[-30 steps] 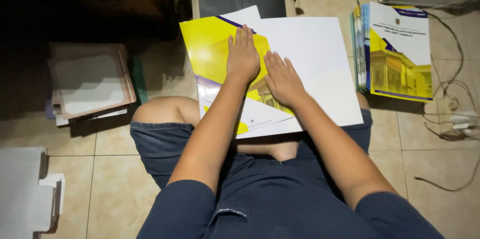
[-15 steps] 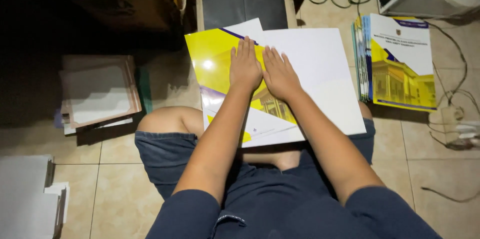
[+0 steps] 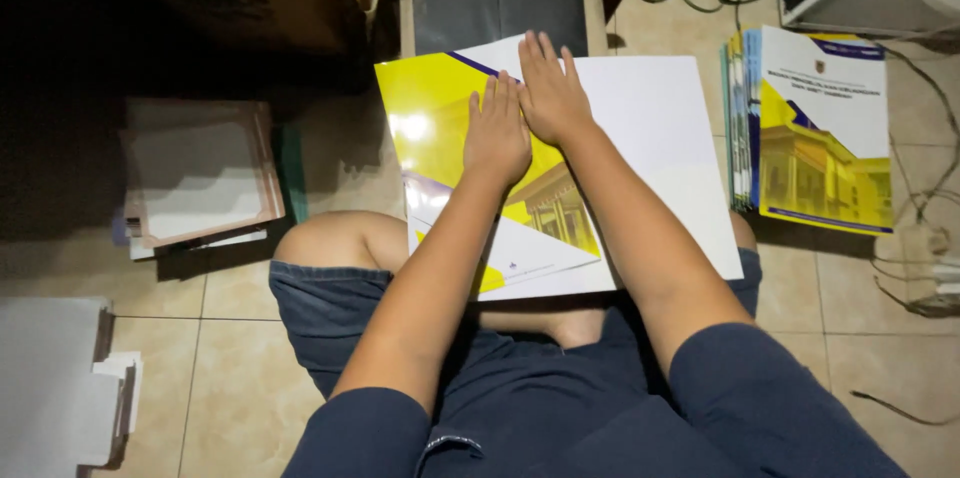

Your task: The person folds printed covers by hand, smoothing each one, then placing it onto a stack. The person also flips through and smooths pages of a book, then places it on a stack and aligns the books.

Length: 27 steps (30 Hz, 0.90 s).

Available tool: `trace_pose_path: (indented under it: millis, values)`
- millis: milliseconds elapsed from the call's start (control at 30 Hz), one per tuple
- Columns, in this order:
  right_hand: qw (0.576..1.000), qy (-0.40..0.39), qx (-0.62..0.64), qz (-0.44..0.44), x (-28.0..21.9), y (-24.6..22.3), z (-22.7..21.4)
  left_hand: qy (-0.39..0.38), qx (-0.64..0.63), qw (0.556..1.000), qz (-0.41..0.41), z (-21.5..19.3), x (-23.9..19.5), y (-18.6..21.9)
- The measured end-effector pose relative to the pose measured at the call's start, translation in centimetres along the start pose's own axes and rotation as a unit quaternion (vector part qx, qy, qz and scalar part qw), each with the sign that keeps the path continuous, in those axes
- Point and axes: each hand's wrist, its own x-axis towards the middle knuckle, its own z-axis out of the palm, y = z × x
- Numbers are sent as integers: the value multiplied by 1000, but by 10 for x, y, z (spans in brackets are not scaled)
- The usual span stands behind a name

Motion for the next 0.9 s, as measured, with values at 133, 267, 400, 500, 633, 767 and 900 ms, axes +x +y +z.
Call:
trace_pose_path:
  millis: [133, 267, 400, 500, 633, 767, 900]
  values:
    - [999, -31, 17, 28, -6, -9, -13, -10, 0, 1000, -23, -14, -3, 7]
    - [995, -41, 20, 84, -74, -18, -5, -33, 16, 999, -35, -28, -13, 10]
    - [989, -36, 59, 127, -154, -26, 2, -21, 16, 999, -42, -19, -14, 12]
    - [990, -45, 63, 120, -150, -25, 0, -46, 75, 992, -93, 1, -5, 26]
    - [991, -50, 41, 114, -147, -27, -6, -48, 17, 997, -50, 19, 0, 47]
    - [987, -74, 61, 129, -147, -28, -10, -40, 13, 999, -32, -6, 33, 36]
    - [986, -79, 68, 133, -145, -33, -20, -15, 31, 999, -22, 14, 99, 13]
